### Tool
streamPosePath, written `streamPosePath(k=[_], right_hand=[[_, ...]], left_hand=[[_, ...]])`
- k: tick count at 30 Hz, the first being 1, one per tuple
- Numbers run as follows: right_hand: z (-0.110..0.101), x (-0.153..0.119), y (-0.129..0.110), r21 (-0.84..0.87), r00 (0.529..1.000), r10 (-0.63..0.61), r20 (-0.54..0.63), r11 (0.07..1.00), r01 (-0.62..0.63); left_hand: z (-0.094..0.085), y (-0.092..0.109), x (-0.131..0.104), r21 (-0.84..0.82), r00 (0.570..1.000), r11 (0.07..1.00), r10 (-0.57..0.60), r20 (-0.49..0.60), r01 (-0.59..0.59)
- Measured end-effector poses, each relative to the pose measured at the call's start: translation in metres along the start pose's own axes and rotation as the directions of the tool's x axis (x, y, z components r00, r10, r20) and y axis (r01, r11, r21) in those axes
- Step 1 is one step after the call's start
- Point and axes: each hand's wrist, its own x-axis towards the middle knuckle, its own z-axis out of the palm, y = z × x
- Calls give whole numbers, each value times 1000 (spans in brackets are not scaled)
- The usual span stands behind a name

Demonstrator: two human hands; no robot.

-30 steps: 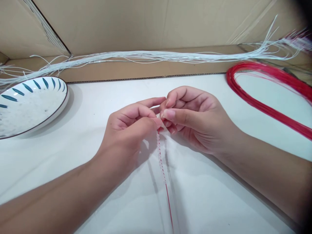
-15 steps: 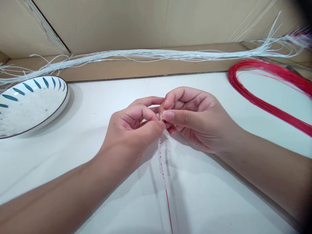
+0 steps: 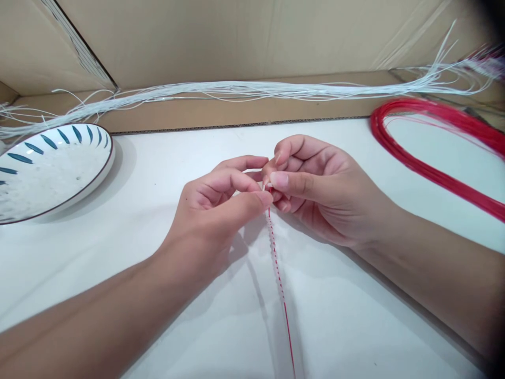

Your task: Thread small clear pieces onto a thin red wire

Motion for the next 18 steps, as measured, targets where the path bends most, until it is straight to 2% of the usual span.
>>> streamPosePath(k=[9, 18], right_hand=[[3, -1, -2, -17, 999, 35, 1, 999, -35], [3, -1, -1, -29, 1000, 19, 3, 999, -19]], left_hand=[[0, -2, 2, -9, 999, 1000, -10, 36, 10], [4, 0, 1, -15, 1000, 1000, -3, 13, 3]])
